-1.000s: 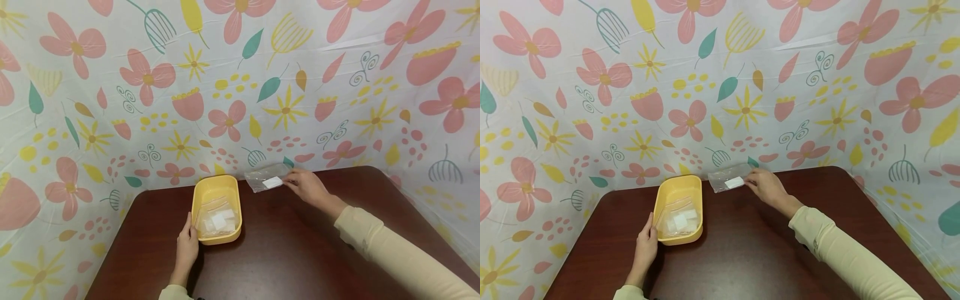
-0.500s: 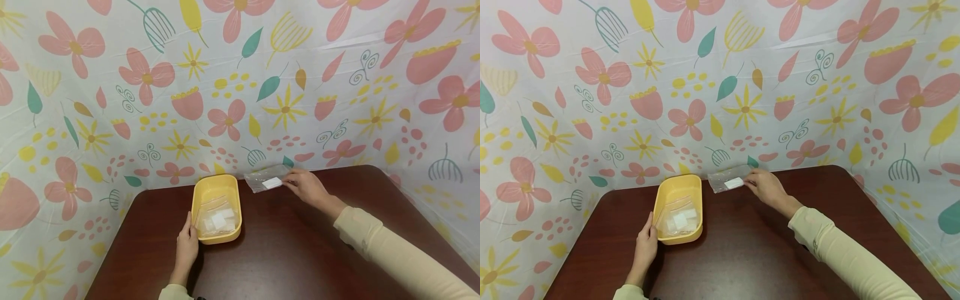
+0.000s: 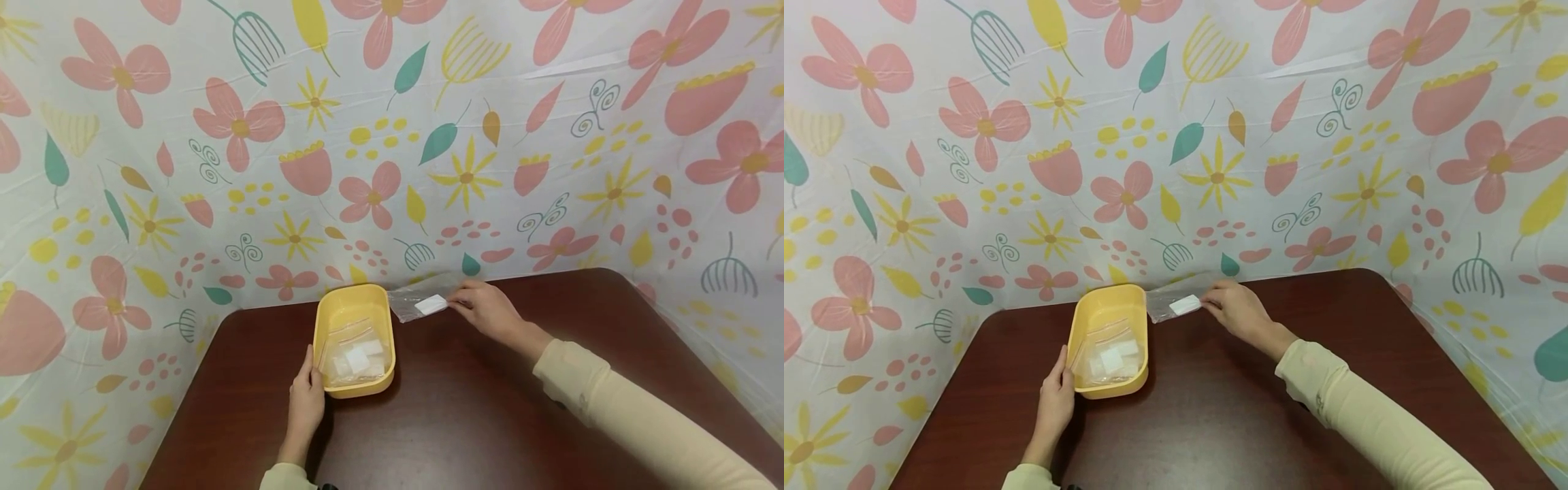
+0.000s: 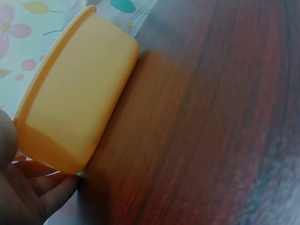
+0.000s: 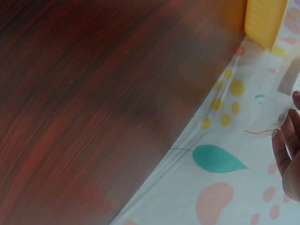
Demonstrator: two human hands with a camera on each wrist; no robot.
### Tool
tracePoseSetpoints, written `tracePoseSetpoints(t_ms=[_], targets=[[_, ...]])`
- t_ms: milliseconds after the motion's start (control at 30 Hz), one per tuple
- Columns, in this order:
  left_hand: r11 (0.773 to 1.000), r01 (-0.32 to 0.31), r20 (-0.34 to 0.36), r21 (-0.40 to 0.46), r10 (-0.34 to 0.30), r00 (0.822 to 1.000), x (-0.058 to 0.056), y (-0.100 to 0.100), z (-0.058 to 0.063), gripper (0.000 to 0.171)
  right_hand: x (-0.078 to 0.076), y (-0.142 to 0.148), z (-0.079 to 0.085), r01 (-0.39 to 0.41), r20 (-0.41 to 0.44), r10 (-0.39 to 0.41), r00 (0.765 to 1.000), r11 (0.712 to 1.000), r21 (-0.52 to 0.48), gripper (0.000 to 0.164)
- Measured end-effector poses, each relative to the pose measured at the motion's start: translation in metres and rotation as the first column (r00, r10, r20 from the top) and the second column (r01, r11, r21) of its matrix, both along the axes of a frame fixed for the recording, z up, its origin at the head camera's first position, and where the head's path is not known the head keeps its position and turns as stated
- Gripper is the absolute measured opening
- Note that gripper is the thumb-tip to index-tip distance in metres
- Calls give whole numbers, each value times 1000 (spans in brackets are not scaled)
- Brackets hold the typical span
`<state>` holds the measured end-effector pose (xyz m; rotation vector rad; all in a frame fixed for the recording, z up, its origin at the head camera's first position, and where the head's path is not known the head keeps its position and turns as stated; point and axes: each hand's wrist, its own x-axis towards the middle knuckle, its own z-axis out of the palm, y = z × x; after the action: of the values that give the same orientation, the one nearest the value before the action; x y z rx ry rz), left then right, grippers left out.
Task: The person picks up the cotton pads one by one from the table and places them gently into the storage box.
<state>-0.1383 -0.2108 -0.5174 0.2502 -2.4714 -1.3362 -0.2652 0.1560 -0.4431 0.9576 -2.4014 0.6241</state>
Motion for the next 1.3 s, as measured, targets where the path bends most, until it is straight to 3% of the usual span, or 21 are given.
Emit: tracePoseSetpoints(t_ms=[367, 767, 1300], targets=[[1000, -7, -2, 6, 7, 1000, 0, 0, 0, 49, 2, -28, 2, -80, -46, 79, 996, 997, -17, 11], [1000, -15, -5, -6, 15, 1000, -1, -1, -2, 49, 10, -66, 3, -158, -16, 157, 987, 987, -20, 12], [1000, -20, -11, -9, 20, 1000, -2, 0, -4, 50, 18, -105, 4, -238, -41, 238, 970, 971, 4, 11]])
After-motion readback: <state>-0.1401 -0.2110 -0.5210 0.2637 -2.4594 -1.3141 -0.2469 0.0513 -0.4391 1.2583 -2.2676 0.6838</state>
